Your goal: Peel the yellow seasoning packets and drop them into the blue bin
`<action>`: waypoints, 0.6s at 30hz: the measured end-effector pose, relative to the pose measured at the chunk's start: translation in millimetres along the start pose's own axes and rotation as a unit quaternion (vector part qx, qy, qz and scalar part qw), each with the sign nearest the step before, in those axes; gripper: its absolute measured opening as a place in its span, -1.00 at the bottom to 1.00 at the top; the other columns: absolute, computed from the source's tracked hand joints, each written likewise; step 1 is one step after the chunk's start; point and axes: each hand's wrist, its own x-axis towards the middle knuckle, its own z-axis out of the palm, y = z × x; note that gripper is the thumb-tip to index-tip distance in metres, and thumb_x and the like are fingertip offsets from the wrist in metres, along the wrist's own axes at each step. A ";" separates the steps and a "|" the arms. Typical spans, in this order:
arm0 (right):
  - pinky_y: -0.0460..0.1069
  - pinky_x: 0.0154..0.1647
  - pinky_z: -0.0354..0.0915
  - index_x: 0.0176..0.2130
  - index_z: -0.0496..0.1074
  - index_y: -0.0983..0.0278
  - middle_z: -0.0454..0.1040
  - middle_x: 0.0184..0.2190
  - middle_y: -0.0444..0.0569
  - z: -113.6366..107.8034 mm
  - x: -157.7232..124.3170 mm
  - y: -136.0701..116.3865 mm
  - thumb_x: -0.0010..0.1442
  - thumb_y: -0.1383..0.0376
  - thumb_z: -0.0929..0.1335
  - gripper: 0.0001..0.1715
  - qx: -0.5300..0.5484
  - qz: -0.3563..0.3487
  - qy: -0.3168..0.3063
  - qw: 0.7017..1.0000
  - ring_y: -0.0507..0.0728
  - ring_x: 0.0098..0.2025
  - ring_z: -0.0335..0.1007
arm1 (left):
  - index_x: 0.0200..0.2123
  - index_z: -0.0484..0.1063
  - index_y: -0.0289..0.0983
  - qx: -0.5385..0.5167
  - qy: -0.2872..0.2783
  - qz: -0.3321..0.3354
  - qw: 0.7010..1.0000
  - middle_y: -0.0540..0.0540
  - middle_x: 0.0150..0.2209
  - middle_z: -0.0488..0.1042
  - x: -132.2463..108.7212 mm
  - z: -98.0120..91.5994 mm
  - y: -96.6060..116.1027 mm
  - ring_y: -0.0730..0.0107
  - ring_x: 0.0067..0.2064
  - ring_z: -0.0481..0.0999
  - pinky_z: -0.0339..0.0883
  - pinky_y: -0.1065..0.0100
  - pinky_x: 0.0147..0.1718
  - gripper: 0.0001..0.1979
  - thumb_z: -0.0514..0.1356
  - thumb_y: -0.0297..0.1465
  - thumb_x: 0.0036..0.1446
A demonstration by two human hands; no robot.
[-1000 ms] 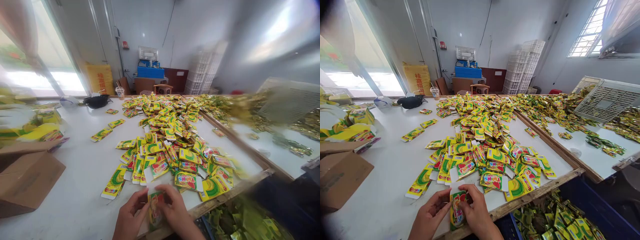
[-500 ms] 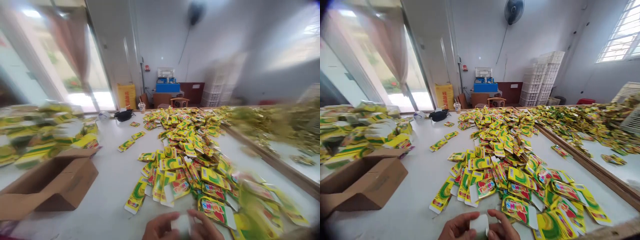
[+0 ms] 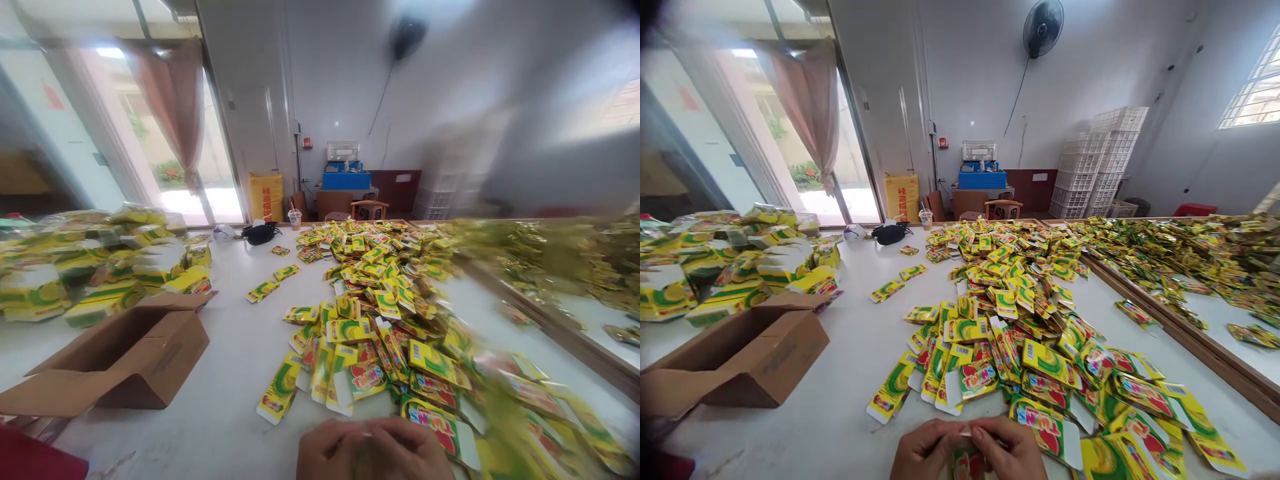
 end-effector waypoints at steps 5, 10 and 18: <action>-0.02 -0.48 0.38 -0.35 0.63 0.30 0.58 -0.51 0.00 -3.3 -0.4 -3.0 -0.06 0.04 0.54 -0.61 0.014 0.023 0.037 0.999 0.16 -0.51 0.48 | -0.23 0.62 -0.26 0.006 -0.032 -0.014 0.999 -0.12 -0.33 0.65 0.1 0.8 1.7 0.18 -0.28 0.60 0.49 0.30 -0.25 -0.69 0.33 -0.19 0.02; -0.06 -0.45 0.36 -0.37 0.62 0.28 0.53 -0.54 -0.08 -7.7 -2.2 -5.9 0.03 0.13 0.51 -0.74 0.012 -0.006 -0.005 1.000 0.11 -0.50 0.48 | -0.35 0.64 -0.19 0.077 -0.098 0.145 0.982 -0.09 -0.31 0.64 1.7 -14.1 1.9 0.21 -0.23 0.61 0.50 0.32 -0.20 -0.88 0.31 -0.30 0.09; -0.03 -0.16 0.35 -0.27 0.57 0.18 0.54 -0.33 -0.09 -8.5 -22.8 -1.2 0.11 0.32 0.47 -0.89 -0.130 -0.163 0.019 0.978 0.13 -0.24 0.45 | 0.02 0.51 -0.02 0.140 -0.135 0.211 0.958 -0.06 -0.13 0.61 -9.4 -20.6 -11.6 0.28 -0.18 0.62 0.53 0.34 -0.16 -0.65 0.25 -0.42 0.17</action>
